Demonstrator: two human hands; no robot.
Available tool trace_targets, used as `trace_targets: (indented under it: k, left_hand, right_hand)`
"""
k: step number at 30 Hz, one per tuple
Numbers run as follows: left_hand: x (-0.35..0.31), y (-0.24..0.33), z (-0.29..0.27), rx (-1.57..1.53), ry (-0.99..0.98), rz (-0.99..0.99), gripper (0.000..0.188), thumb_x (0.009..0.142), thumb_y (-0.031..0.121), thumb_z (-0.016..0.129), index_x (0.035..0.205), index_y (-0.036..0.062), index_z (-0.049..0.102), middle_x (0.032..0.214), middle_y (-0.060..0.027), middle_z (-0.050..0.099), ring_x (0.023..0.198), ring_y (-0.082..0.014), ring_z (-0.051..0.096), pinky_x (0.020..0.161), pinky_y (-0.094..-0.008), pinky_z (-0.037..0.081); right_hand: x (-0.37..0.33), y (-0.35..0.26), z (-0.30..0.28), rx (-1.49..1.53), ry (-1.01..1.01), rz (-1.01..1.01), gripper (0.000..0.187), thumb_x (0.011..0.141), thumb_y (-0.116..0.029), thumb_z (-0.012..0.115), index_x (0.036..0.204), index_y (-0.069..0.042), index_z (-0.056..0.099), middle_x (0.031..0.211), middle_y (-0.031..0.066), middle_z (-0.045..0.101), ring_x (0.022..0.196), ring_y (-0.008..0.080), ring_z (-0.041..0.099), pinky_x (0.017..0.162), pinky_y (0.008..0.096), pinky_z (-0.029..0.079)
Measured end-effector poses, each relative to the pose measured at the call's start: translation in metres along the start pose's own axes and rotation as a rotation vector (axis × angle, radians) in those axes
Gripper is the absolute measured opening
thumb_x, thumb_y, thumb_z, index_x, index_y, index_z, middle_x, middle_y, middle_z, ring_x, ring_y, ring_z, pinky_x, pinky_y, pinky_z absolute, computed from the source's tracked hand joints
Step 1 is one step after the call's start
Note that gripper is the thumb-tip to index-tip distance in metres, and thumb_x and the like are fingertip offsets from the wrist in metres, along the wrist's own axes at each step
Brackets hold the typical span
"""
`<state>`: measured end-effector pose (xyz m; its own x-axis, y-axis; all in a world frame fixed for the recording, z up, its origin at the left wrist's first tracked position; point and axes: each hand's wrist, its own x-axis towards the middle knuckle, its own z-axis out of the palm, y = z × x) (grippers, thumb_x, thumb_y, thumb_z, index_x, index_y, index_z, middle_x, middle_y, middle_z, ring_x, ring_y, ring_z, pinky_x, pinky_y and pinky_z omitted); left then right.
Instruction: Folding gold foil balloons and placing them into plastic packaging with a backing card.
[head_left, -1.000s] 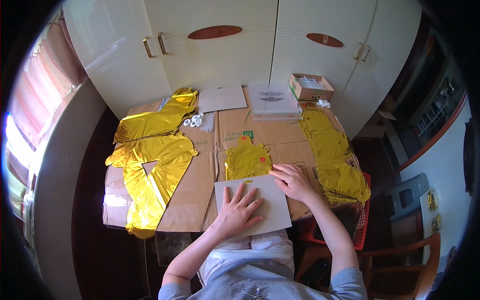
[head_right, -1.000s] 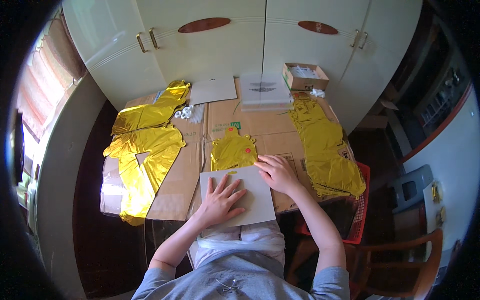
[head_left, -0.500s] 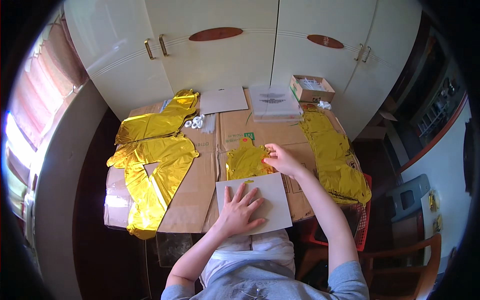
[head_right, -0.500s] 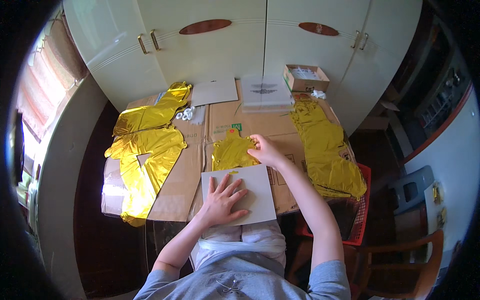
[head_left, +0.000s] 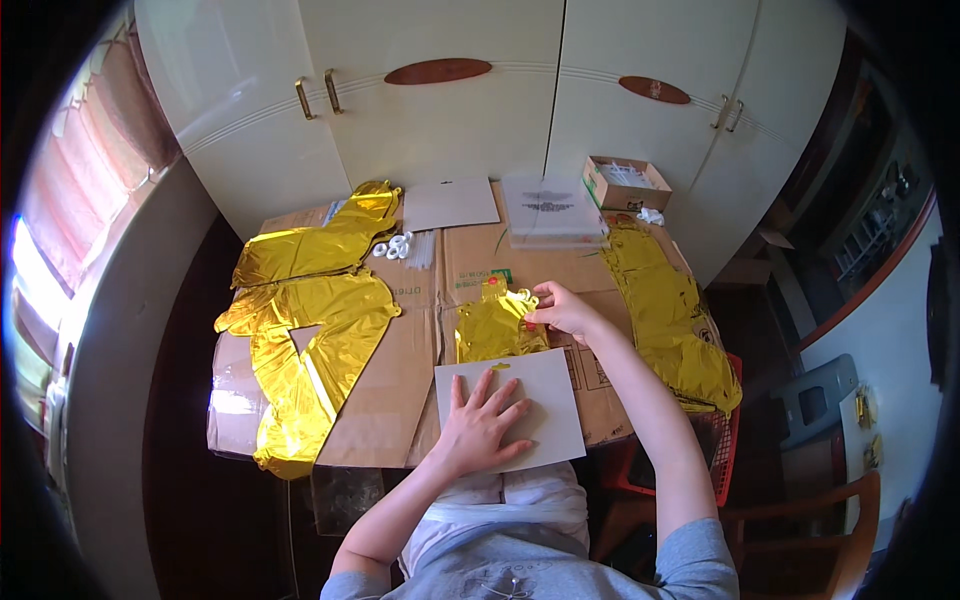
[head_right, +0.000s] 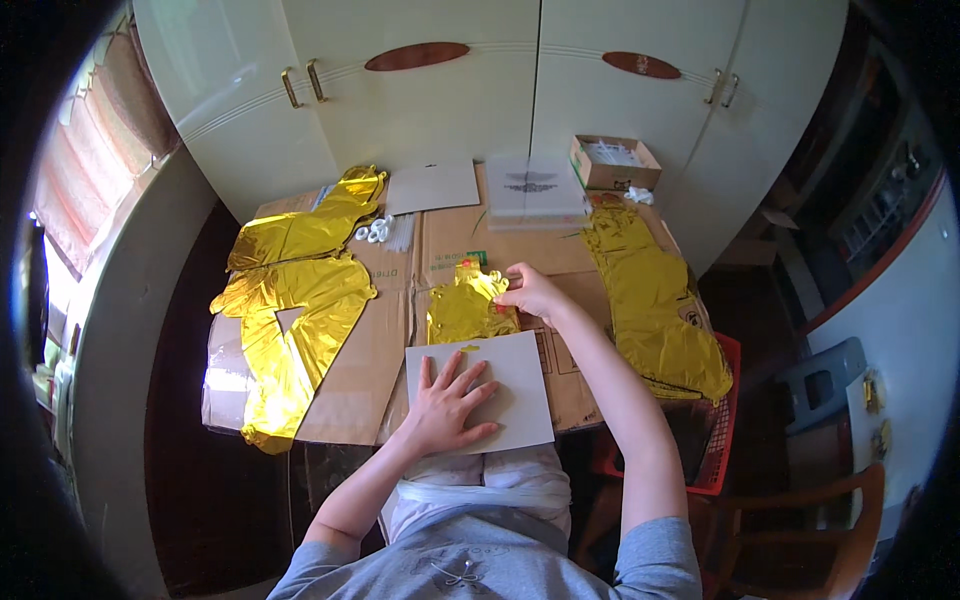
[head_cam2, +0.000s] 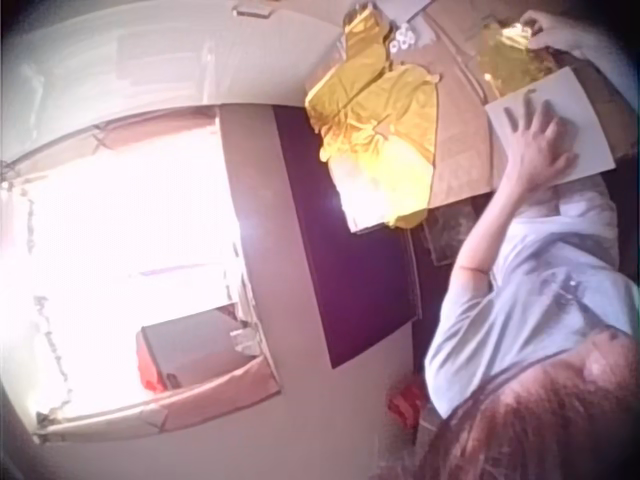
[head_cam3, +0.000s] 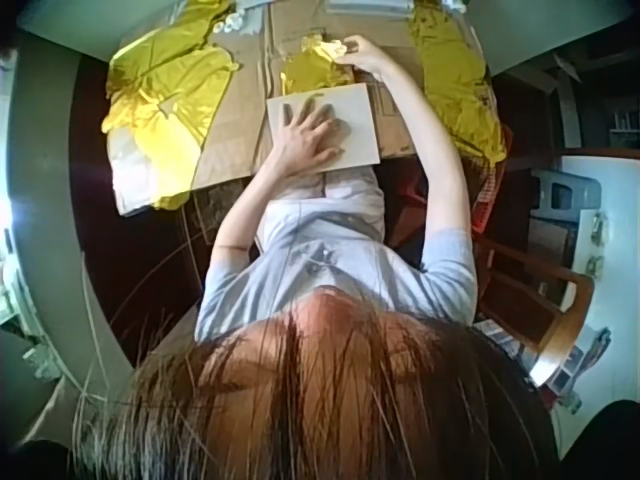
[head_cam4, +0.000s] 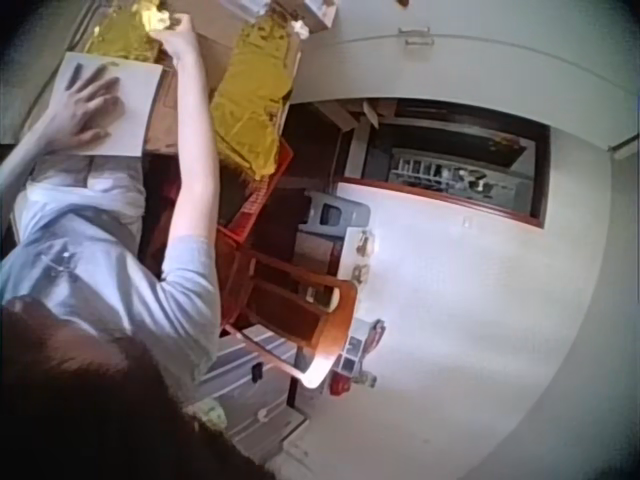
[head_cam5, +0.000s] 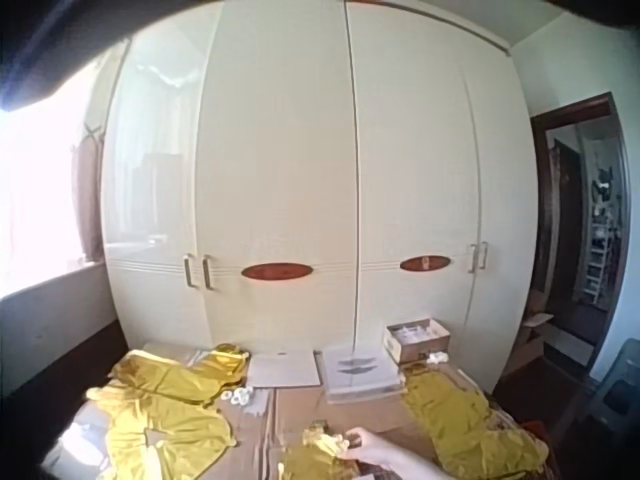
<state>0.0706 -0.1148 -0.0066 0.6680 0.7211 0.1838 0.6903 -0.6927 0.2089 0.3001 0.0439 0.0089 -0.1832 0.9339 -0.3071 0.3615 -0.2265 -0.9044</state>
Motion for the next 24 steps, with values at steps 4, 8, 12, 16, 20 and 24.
trace_targets:
  k: [4, 8, 12, 16, 20, 24]
  left_hand:
    - [0.001, 0.0, 0.0, 0.003, 0.0, 0.004, 0.064, 0.086, 0.063, 0.052, 0.134, 0.0217, 0.054, 0.147, -0.0111, 0.043, 0.142, -0.0392, 0.027, 0.106, -0.0739, 0.013]
    - [0.0, 0.001, -0.001, 0.002, 0.0, 0.002, 0.064, 0.086, 0.063, 0.051, 0.134, 0.0218, 0.054, 0.146, -0.0111, 0.043, 0.142, -0.0392, 0.027, 0.106, -0.0739, 0.014]
    - [-0.001, 0.0, -0.001, 0.005, 0.004, 0.004, 0.064, 0.086, 0.063, 0.051, 0.134, 0.0217, 0.054, 0.146, -0.011, 0.043, 0.141, -0.0392, 0.027, 0.105, -0.074, 0.014]
    - [0.0, 0.001, -0.002, 0.009, 0.002, 0.008, 0.064, 0.086, 0.063, 0.051, 0.135, 0.0215, 0.053, 0.147, -0.0106, 0.043, 0.141, -0.0395, 0.027, 0.106, -0.0739, 0.014]
    - [0.0, 0.0, -0.002, 0.007, -0.008, 0.012, 0.065, 0.086, 0.063, 0.051, 0.135, 0.0214, 0.052, 0.147, -0.0101, 0.042, 0.141, -0.0397, 0.027, 0.106, -0.0738, 0.013]
    - [0.0, 0.0, -0.002, 0.005, -0.017, 0.007, 0.065, 0.086, 0.064, 0.051, 0.136, 0.0215, 0.052, 0.148, -0.0097, 0.042, 0.142, -0.0396, 0.027, 0.106, -0.0738, 0.013]
  right_hand:
    - [0.002, 0.011, 0.003, -0.016, -0.003, -0.123, 0.073, 0.073, -0.015, 0.081, 0.133, 0.002, 0.042, 0.108, 0.0134, 0.061, 0.098, 0.0193, 0.059, 0.086, 0.0335, 0.048]
    - [-0.001, 0.016, 0.006, -0.115, -0.121, -0.188, 0.064, 0.072, -0.012, 0.08, 0.126, 0.002, 0.05, 0.108, 0.0113, 0.064, 0.096, 0.0172, 0.059, 0.086, 0.032, 0.049]
    - [-0.008, 0.007, 0.003, -0.29, -0.194, -0.199, 0.035, 0.074, -0.011, 0.077, 0.103, 0.003, 0.065, 0.097, 0.0098, 0.069, 0.084, 0.0134, 0.06, 0.078, 0.0317, 0.05]
    - [-0.015, 0.002, 0.003, -0.479, -0.125, -0.122, 0.028, 0.074, -0.015, 0.077, 0.091, 0.005, 0.068, 0.083, 0.0111, 0.07, 0.073, 0.0154, 0.061, 0.07, 0.0339, 0.049]
    - [-0.018, 0.01, 0.007, -0.463, -0.041, -0.169, 0.031, 0.074, -0.019, 0.078, 0.091, 0.006, 0.068, 0.08, 0.0133, 0.069, 0.07, 0.0172, 0.061, 0.066, 0.0346, 0.049]
    - [-0.024, 0.006, 0.008, -0.495, -0.021, -0.132, 0.032, 0.073, -0.024, 0.078, 0.091, 0.001, 0.07, 0.088, 0.0203, 0.071, 0.081, 0.028, 0.069, 0.074, 0.0388, 0.052]
